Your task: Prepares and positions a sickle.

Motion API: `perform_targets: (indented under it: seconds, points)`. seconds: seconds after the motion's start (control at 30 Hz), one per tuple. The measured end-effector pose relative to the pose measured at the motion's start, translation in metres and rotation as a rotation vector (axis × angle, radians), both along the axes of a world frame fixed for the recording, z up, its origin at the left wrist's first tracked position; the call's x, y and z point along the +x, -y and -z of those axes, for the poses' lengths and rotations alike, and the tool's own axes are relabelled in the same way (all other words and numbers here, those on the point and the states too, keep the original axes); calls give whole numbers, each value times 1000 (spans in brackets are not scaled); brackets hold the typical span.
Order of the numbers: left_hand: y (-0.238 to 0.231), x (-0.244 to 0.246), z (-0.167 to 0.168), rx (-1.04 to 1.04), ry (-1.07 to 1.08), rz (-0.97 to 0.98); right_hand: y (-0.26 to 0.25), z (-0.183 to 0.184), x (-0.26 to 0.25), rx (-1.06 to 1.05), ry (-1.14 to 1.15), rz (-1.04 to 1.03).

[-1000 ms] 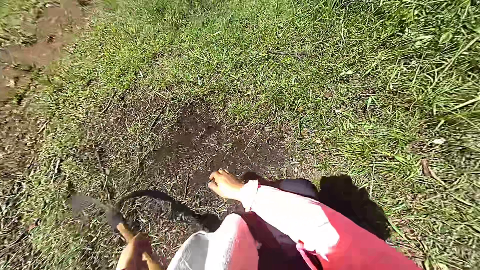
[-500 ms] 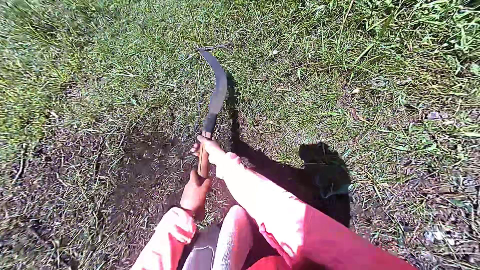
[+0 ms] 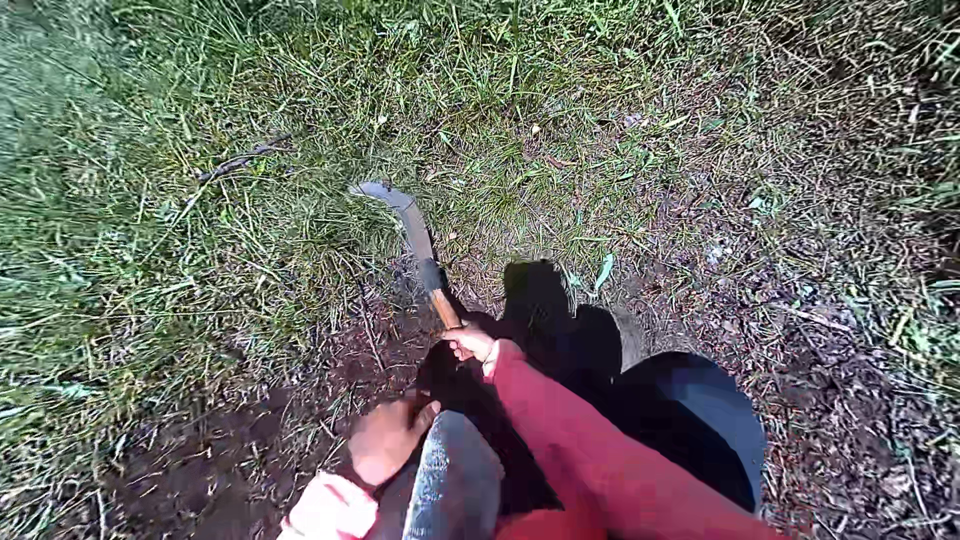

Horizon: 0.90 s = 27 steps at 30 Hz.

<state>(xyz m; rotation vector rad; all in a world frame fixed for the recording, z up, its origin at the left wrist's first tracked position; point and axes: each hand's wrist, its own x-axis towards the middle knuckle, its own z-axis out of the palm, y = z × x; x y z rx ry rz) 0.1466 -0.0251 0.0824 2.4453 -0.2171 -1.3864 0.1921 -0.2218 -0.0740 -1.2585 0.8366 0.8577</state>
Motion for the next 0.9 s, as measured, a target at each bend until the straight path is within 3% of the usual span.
perform_targets:
  seconds: [0.1,0.23,0.27,0.3,0.37,0.4,0.47,0.53,0.6,0.63,0.67,0.7,0.8,0.9]
  points:
    - [-25,10,1,-6,53,23,18,-3,-32,-193,109,122]
    - [-49,11,-7,-43,36,63,53,-49,-63,-608,246,315]
    - [-53,12,-7,-97,37,70,71,-55,-61,-673,288,487]
    - [-54,16,-7,-142,29,95,94,-53,-54,-667,356,804]
    - [-57,24,-7,-251,58,119,143,-57,-38,-500,537,1353]
    - [-57,25,-6,-328,99,90,164,-61,-31,-418,615,1523]
    - [-55,23,-3,-464,158,1,162,-67,-8,-407,644,1630]
    - [-52,19,2,-523,162,-33,83,-43,11,-554,555,1388]
    - [-46,17,11,-551,157,-40,-42,-4,-24,-809,489,796]
    - [-42,18,16,-560,158,-50,-76,-17,-50,-675,304,388]
    - [-39,20,21,-572,169,-67,-90,-20,-68,-537,188,109]
    - [-36,23,25,-584,171,-83,-93,-6,-86,-453,153,-5]
    - [-26,24,30,-623,114,-86,-54,12,-120,-506,98,-135]
    - [-25,21,28,-658,75,-61,-7,-1,-99,-636,205,204]
